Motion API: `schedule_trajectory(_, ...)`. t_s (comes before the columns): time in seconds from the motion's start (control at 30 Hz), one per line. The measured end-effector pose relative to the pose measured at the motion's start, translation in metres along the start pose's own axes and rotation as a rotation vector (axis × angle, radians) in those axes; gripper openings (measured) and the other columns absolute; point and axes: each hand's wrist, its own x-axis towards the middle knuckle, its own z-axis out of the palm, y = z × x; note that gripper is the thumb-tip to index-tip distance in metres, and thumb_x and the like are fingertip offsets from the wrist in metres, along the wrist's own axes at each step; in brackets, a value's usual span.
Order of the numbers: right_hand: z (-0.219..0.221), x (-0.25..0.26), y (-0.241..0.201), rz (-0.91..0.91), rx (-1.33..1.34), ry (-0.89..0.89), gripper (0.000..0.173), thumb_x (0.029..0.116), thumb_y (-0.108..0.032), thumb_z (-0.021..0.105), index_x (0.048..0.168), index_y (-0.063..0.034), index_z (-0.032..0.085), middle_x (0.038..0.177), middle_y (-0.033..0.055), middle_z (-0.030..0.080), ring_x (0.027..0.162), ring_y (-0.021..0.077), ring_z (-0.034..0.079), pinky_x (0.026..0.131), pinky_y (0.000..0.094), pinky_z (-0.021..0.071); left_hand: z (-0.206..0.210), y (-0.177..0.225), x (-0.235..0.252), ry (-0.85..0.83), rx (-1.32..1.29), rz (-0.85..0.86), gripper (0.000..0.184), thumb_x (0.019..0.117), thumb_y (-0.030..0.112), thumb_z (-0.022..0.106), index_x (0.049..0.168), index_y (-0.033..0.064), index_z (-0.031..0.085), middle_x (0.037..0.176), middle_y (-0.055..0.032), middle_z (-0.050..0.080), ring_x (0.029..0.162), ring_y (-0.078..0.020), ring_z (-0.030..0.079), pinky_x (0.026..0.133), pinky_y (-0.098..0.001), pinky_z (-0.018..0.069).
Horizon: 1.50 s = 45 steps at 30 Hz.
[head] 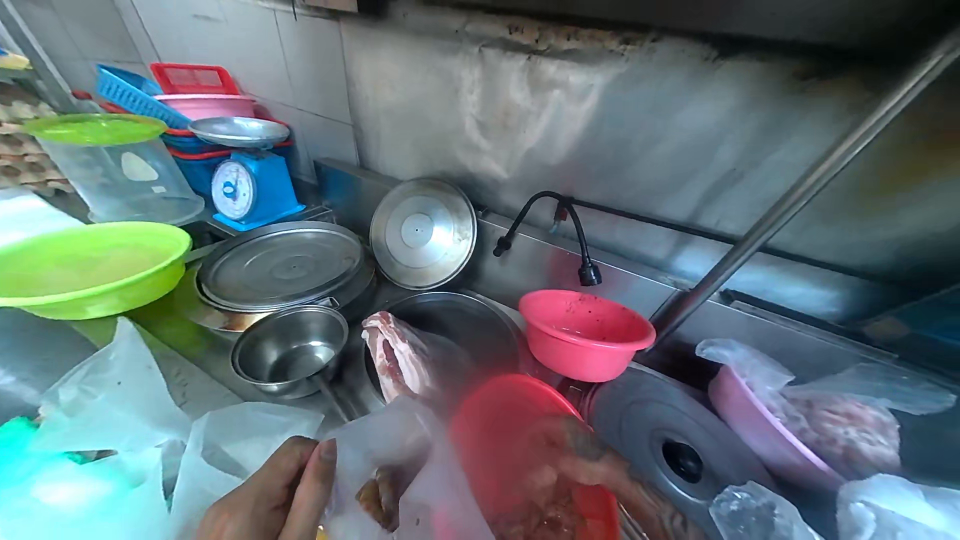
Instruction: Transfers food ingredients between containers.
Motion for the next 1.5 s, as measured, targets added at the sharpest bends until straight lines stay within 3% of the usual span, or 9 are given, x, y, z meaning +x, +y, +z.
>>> schedule_trajectory(0.2, 0.001, -0.014, 0.019, 0.238, -0.554, 0.035, 0.039, 0.1002, -0.014, 0.055, 0.134, 0.0041, 0.058, 0.125, 0.0337, 0.064, 0.116, 0.0531, 0.062, 0.096, 0.0681, 0.0478, 0.002, 0.001, 0.0, -0.043, -0.008, 0.002, 0.041, 0.1088, 0.024, 0.045, 0.089, -0.0071, 0.062, 0.065, -0.0137, 0.061, 0.056, -0.0167, 0.058, 0.053, -0.0353, 0.0489)
schedule_trajectory(0.4, 0.0, -0.019, 0.016, 0.012, -0.168, 0.095, 0.041, 0.0977, -0.031, 0.065, 0.124, 0.001, 0.067, 0.109, 0.0242, 0.071, 0.102, 0.04, 0.069, 0.096, 0.0601, 0.0506, 0.003, 0.002, 0.001, -0.054, 0.006, 0.001, 0.041, 0.1087, 0.026, 0.045, 0.088, -0.0055, 0.062, 0.064, -0.0131, 0.061, 0.054, -0.0172, 0.058, 0.051, -0.0359, 0.0485)
schedule_trajectory(0.6, 0.008, -0.019, 0.036, 0.236, -0.457, 0.026, 0.043, 0.1008, -0.03, 0.058, 0.135, -0.0035, 0.062, 0.131, 0.0265, 0.064, 0.123, 0.0461, 0.061, 0.104, 0.0652, 0.0455, 0.001, 0.005, 0.002, -0.067, 0.014, 0.01, 0.041, 0.1085, 0.025, 0.047, 0.087, -0.0055, 0.063, 0.064, -0.0151, 0.06, 0.054, -0.02, 0.058, 0.051, -0.0382, 0.0476)
schedule_trajectory(0.77, 0.004, -0.021, 0.038, 0.001, -0.099, 0.045, 0.035, 0.095, -0.027, 0.069, 0.12, -0.0015, 0.069, 0.104, 0.0197, 0.071, 0.098, 0.0337, 0.069, 0.092, 0.0545, 0.0533, -0.001, 0.002, 0.003, -0.07, 0.025, 0.0, 0.04, 0.1082, 0.026, 0.048, 0.086, -0.0034, 0.064, 0.064, -0.0128, 0.062, 0.054, -0.019, 0.06, 0.051, -0.0388, 0.0493)
schedule_trajectory(0.9, -0.003, -0.033, 0.007, 0.26, -0.388, -0.046, 0.042, 0.1045, -0.027, 0.055, 0.137, 0.0001, 0.059, 0.133, 0.0281, 0.063, 0.126, 0.0452, 0.059, 0.107, 0.0622, 0.0437, -0.002, 0.007, 0.006, -0.09, 0.034, 0.012, 0.04, 0.1079, 0.024, 0.048, 0.086, -0.0043, 0.065, 0.064, -0.0136, 0.062, 0.054, -0.02, 0.061, 0.051, -0.0387, 0.0499)
schedule_trajectory(1.13, -0.003, -0.032, 0.033, -0.026, 0.043, 0.108, 0.032, 0.0925, -0.026, 0.072, 0.114, -0.0018, 0.07, 0.096, 0.0145, 0.072, 0.088, 0.0257, 0.069, 0.085, 0.0476, 0.0551, -0.006, 0.006, 0.004, -0.094, 0.046, 0.022, 0.041, 0.1083, 0.027, 0.048, 0.088, -0.0037, 0.066, 0.065, -0.0137, 0.063, 0.055, -0.021, 0.061, 0.052, -0.041, 0.0505)
schedule_trajectory(1.27, 0.005, -0.026, 0.064, 0.199, -0.342, 0.116, 0.043, 0.1024, -0.037, 0.056, 0.128, -0.0042, 0.067, 0.127, 0.0245, 0.067, 0.119, 0.0445, 0.064, 0.103, 0.0657, 0.0468, -0.009, 0.005, 0.003, -0.094, 0.047, 0.013, 0.04, 0.108, 0.026, 0.048, 0.089, -0.0039, 0.066, 0.065, -0.0135, 0.064, 0.055, -0.0212, 0.062, 0.052, -0.0409, 0.0514)
schedule_trajectory(1.33, 0.005, -0.027, 0.07, 0.163, -0.387, 0.206, 0.04, 0.1023, -0.036, 0.055, 0.122, -0.0043, 0.07, 0.12, 0.0248, 0.07, 0.112, 0.0466, 0.067, 0.097, 0.0684, 0.0488, -0.011, 0.005, 0.002, -0.093, 0.051, 0.006, 0.04, 0.1079, 0.027, 0.048, 0.088, -0.0035, 0.067, 0.065, -0.0135, 0.064, 0.055, -0.022, 0.063, 0.052, -0.0414, 0.0519)
schedule_trajectory(1.5, -0.046, -0.064, -0.02, -0.007, -0.218, 0.273, 0.032, 0.0945, -0.024, 0.07, 0.115, 0.0001, 0.072, 0.101, 0.0214, 0.073, 0.093, 0.0378, 0.071, 0.089, 0.0593, 0.0545, -0.013, 0.011, 0.002, -0.09, 0.077, -0.005, 0.039, 0.1072, 0.027, 0.049, 0.086, -0.0018, 0.067, 0.064, -0.0121, 0.062, 0.055, -0.0221, 0.062, 0.052, -0.0423, 0.0509)
